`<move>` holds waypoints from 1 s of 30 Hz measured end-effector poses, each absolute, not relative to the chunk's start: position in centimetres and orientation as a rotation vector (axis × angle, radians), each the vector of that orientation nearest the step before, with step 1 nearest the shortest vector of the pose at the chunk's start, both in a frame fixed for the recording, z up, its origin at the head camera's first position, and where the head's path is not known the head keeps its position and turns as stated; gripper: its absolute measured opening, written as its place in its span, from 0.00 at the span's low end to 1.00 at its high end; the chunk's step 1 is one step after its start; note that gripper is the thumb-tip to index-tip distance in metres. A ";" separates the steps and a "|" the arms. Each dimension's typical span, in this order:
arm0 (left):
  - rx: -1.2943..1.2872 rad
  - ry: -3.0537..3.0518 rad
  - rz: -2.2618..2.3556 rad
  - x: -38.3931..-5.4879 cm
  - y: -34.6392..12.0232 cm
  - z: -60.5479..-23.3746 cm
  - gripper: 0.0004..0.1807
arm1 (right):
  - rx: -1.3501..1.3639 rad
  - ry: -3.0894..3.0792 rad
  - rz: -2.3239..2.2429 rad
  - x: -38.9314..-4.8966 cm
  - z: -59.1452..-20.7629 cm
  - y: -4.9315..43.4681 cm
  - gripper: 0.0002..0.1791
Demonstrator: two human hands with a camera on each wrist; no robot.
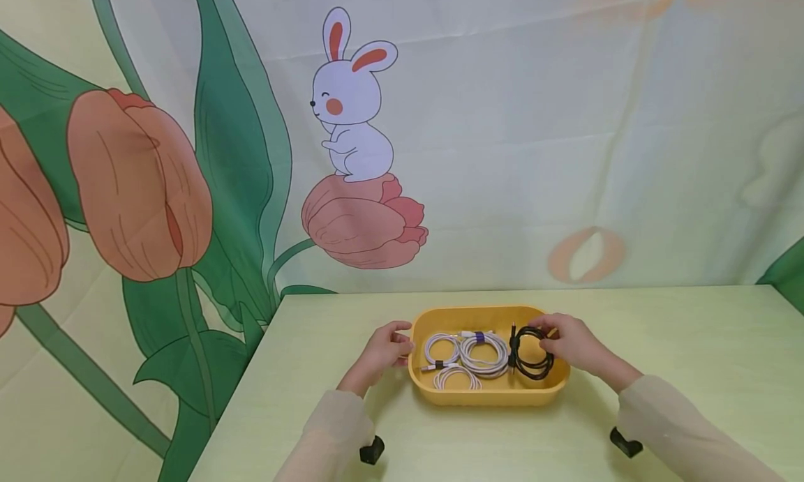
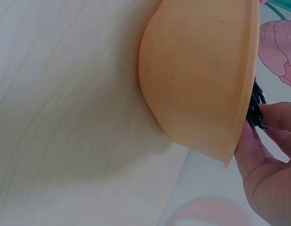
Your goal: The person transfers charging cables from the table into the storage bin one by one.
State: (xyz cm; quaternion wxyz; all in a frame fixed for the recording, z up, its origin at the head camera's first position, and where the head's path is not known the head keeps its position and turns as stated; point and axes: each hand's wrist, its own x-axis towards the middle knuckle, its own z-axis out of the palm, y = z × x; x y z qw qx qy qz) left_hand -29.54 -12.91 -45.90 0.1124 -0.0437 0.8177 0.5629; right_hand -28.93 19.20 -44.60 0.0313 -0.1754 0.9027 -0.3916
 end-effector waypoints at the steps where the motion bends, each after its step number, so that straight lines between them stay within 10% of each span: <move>1: -0.126 2.403 1.651 -29.5 -12.9 -45.8 0.20 | -0.544 2.784 -1.196 -28.9 -44.6 19.2 0.16; 30: -0.095 2.387 1.669 -29.6 -12.9 -46.0 0.21 | -0.592 2.902 -0.911 -28.3 -44.3 17.9 0.16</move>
